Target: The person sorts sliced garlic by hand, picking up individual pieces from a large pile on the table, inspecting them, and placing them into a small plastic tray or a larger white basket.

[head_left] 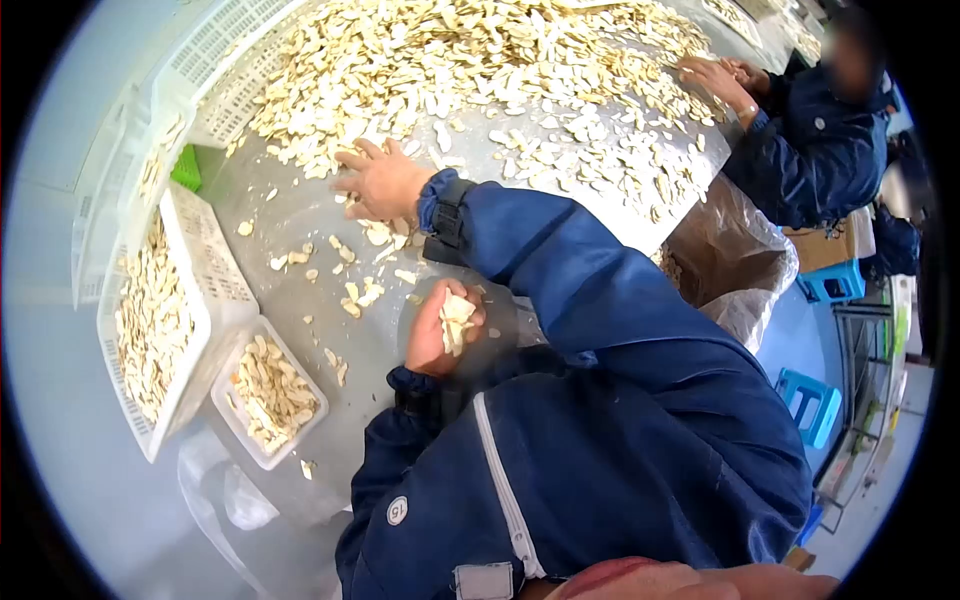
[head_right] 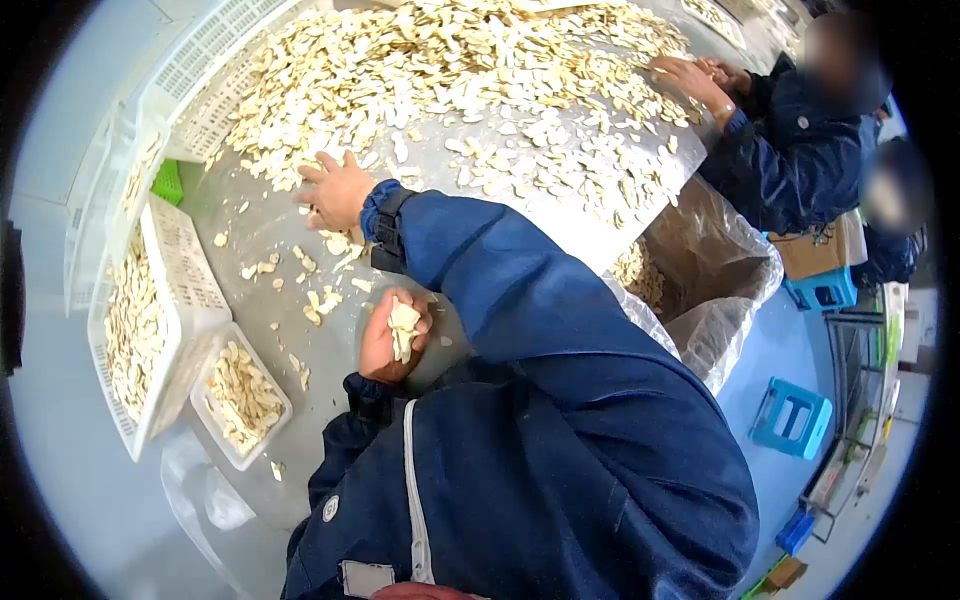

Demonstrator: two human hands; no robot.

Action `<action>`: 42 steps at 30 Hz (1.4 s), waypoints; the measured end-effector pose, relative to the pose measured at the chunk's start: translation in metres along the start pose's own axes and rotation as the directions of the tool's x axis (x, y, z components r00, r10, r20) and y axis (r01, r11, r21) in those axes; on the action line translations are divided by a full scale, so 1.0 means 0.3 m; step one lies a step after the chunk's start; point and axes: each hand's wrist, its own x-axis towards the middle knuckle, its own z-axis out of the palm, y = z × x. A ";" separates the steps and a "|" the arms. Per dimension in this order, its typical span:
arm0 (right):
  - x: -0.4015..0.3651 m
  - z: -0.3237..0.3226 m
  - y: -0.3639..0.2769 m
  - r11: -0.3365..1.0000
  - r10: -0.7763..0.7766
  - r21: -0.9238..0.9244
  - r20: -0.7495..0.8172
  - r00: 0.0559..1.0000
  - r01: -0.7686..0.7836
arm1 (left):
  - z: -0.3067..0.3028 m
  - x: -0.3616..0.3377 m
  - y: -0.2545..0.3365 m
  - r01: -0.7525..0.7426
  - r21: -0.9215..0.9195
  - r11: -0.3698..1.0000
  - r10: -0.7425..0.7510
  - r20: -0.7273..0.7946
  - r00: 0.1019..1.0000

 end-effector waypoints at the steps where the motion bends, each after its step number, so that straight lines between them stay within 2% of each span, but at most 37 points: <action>1: -0.011 0.009 0.022 1.000 0.007 0.025 0.034 0.999 -0.008 | 0.007 0.000 0.003 0.003 0.000 1.000 -0.003 0.003 1.000; 3: -0.054 0.021 0.074 0.997 0.014 0.076 0.110 0.994 -0.023 | 0.011 0.001 0.007 0.006 -0.006 1.000 -0.006 0.006 1.000; 4: -0.080 -0.025 0.088 0.995 -0.026 0.097 0.095 0.995 0.017 | 0.013 0.001 0.009 0.007 -0.002 1.000 -0.007 0.007 1.000; 5: -0.133 -0.078 0.107 0.999 -0.019 0.053 0.225 0.974 0.007 | 0.014 0.000 0.011 0.009 -0.001 1.000 -0.009 0.007 1.000; 7: -0.299 -0.134 0.148 0.979 -0.083 0.181 -0.037 0.996 0.088 | 0.009 -0.002 0.008 0.032 -0.033 0.999 -0.031 0.023 0.999; 9: -0.445 -0.252 0.159 0.955 0.055 0.298 -0.163 0.985 -0.004 | 0.002 0.003 0.011 0.061 -0.092 0.994 -0.056 0.060 0.997; 11: -0.595 -0.321 0.251 0.944 0.250 0.255 -0.146 0.957 -0.207 | 0.005 0.007 0.012 0.062 -0.096 0.993 -0.055 0.073 0.996; 13: -0.714 -0.373 0.337 0.901 0.430 0.031 -0.184 0.884 -0.432 | 0.004 0.004 0.008 0.070 -0.098 0.993 -0.062 0.079 0.995; 15: -0.773 -0.409 0.374 0.872 0.451 -0.117 -0.192 0.872 -0.476 | 0.002 0.010 0.010 0.075 -0.094 0.993 -0.067 0.088 0.994; 19: -0.764 -0.409 0.378 0.879 0.445 -0.122 -0.136 0.885 -0.461 | 0.012 0.010 0.012 0.050 -0.061 0.997 -0.046 0.071 0.996; 21: -0.740 -0.406 0.363 0.892 0.411 -0.122 -0.184 0.893 -0.436 | 0.017 0.002 0.010 0.029 -0.051 0.998 -0.027 0.037 0.999; 23: -0.723 -0.379 0.366 0.867 0.462 -0.104 -0.200 0.864 -0.488 | 0.013 0.000 0.009 0.019 -0.041 0.999 -0.018 0.030 0.999; 24: -0.703 -0.376 0.350 0.831 0.545 -0.018 -0.172 0.820 -0.556 | 0.012 0.000 0.010 0.024 -0.053 0.998 -0.021 0.057 0.998; 25: -0.678 -0.392 0.316 0.797 0.597 0.187 -0.099 0.796 -0.574 | 0.011 0.000 0.009 0.018 -0.046 0.999 -0.016 0.047 0.999; 27: -0.628 -0.425 0.240 0.605 0.656 0.545 0.074 0.751 -0.581 | 0.010 0.000 0.008 0.019 -0.032 0.999 -0.017 0.036 0.999; 30: -0.591 -0.376 0.204 0.337 0.615 0.782 0.239 0.751 -0.525 | 0.023 -0.004 0.009 0.013 -0.021 1.000 -0.013 0.032 0.999; 32: -0.576 -0.343 0.210 0.144 0.544 0.835 0.381 0.747 -0.531 | 0.026 -0.006 0.010 0.008 -0.012 1.000 -0.008 0.022 1.000; 35: -0.539 -0.338 0.159 -0.056 0.515 0.863 0.456 0.726 -0.503 | 0.031 -0.011 0.012 0.012 -0.010 1.000 -0.012 0.005 1.000; 39: -0.516 -0.317 0.133 -0.159 0.461 0.880 0.468 0.754 -0.448 | 0.026 -0.009 0.013 0.011 -0.019 1.000 -0.011 0.032 0.999; 42: -0.489 -0.353 0.074 -0.265 0.473 0.860 0.511 0.718 -0.437 | 0.018 -0.008 0.009 0.017 -0.024 1.000 -0.016 0.037 0.999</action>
